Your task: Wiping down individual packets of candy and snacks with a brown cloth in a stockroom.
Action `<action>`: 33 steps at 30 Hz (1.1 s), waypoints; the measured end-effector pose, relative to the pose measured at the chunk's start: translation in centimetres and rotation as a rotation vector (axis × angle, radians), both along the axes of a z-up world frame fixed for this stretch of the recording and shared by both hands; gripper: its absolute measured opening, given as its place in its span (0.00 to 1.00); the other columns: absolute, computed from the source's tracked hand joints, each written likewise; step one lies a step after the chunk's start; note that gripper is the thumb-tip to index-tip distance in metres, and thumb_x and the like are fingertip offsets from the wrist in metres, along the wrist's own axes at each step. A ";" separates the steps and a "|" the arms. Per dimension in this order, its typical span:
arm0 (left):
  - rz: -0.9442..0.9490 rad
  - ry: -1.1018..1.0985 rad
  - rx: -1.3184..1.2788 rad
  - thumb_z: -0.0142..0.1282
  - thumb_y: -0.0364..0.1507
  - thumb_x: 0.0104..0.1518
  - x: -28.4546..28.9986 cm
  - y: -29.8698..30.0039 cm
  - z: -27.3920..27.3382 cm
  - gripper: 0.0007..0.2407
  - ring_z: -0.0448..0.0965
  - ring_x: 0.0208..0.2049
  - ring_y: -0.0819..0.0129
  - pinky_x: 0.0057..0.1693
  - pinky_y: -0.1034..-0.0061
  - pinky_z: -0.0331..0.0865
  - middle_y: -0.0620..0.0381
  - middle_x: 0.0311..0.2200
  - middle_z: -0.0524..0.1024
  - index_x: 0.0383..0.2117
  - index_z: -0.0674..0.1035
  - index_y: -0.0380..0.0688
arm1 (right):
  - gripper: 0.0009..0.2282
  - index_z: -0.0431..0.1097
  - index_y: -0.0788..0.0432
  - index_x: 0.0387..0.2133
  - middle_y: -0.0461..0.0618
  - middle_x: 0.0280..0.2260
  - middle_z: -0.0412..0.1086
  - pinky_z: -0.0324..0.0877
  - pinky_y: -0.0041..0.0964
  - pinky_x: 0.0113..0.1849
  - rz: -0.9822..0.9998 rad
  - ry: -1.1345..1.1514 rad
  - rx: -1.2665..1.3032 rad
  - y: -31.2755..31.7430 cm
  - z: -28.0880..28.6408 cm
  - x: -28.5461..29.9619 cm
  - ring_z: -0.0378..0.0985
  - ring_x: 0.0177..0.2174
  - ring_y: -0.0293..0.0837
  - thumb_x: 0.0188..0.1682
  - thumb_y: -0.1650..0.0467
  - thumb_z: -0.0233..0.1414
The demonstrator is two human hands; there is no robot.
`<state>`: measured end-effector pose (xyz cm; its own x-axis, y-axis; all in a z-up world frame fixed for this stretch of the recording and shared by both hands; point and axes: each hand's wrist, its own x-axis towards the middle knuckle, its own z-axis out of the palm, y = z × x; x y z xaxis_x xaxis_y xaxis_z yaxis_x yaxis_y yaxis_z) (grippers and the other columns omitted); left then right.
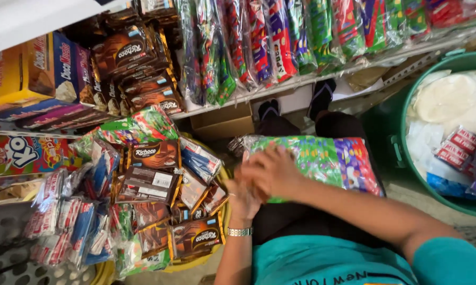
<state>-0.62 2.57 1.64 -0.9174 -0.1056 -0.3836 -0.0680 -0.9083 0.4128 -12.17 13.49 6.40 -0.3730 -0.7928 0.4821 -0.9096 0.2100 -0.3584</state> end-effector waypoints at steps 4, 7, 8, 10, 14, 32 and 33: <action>-0.033 0.240 -0.367 0.43 0.05 0.34 1.6 0.4 -5.0 0.53 0.41 0.74 0.60 0.71 0.67 0.53 0.65 0.76 0.37 0.73 0.43 0.65 | 0.14 0.74 0.35 0.45 0.41 0.42 0.64 0.62 0.50 0.39 -0.175 -0.052 0.149 -2.9 -2.7 -4.3 0.66 0.41 0.50 0.44 0.62 0.58; 0.008 0.280 -0.216 0.40 0.06 0.28 1.8 -0.1 -5.9 0.55 0.43 0.73 0.55 0.70 0.63 0.57 0.63 0.75 0.38 0.74 0.42 0.60 | 0.13 0.73 0.36 0.44 0.40 0.40 0.62 0.61 0.48 0.37 -0.210 -0.139 0.241 -3.4 -5.1 -5.3 0.66 0.39 0.49 0.44 0.62 0.55; 0.008 0.284 -0.218 0.40 0.06 0.28 2.1 -0.2 -6.7 0.55 0.43 0.73 0.55 0.70 0.63 0.57 0.63 0.75 0.38 0.74 0.42 0.60 | 0.13 0.73 0.36 0.44 0.40 0.40 0.62 0.61 0.48 0.37 -0.211 -0.135 0.238 -2.9 -3.3 -4.4 0.66 0.39 0.49 0.44 0.62 0.55; 0.077 0.194 -0.106 0.33 0.06 0.25 3.0 0.1 -8.3 0.55 0.52 0.71 0.49 0.64 0.75 0.67 0.59 0.74 0.45 0.73 0.45 0.61 | 0.16 0.73 0.34 0.42 0.44 0.39 0.64 0.61 0.52 0.37 -0.063 -0.048 0.290 -1.5 0.2 -2.2 0.66 0.38 0.52 0.40 0.66 0.56; 0.092 0.248 0.002 0.41 0.08 0.37 1.8 -0.1 -6.3 0.51 0.53 0.69 0.37 0.58 0.67 0.76 0.40 0.72 0.49 0.73 0.39 0.61 | 0.15 0.73 0.32 0.45 0.46 0.38 0.67 0.61 0.52 0.36 0.038 -0.096 0.196 1.7 2.2 2.4 0.69 0.37 0.55 0.44 0.64 0.48; 0.125 0.213 0.013 0.41 0.07 0.37 2.4 -0.7 -9.7 0.47 0.61 0.66 0.39 0.63 0.55 0.71 0.45 0.71 0.54 0.72 0.48 0.55 | 0.12 0.74 0.38 0.41 0.49 0.39 0.65 0.63 0.54 0.35 -0.083 -0.034 0.129 1.7 -1.6 -1.7 0.69 0.36 0.58 0.47 0.67 0.47; 0.144 0.177 0.021 0.40 0.08 0.41 3.1 -1.1 -13.0 0.45 0.62 0.65 0.36 0.61 0.51 0.71 0.42 0.70 0.55 0.72 0.48 0.55 | 0.14 0.74 0.38 0.43 0.49 0.39 0.65 0.63 0.54 0.36 -0.038 0.004 0.075 2.9 -1.6 -0.3 0.68 0.36 0.57 0.45 0.66 0.47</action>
<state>2.50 1.46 -11.35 -0.9465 -0.2342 -0.2220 0.1348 -0.9120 0.3874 -12.44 16.38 4.76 -0.4020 -0.8119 0.4234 -0.9018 0.2708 -0.3369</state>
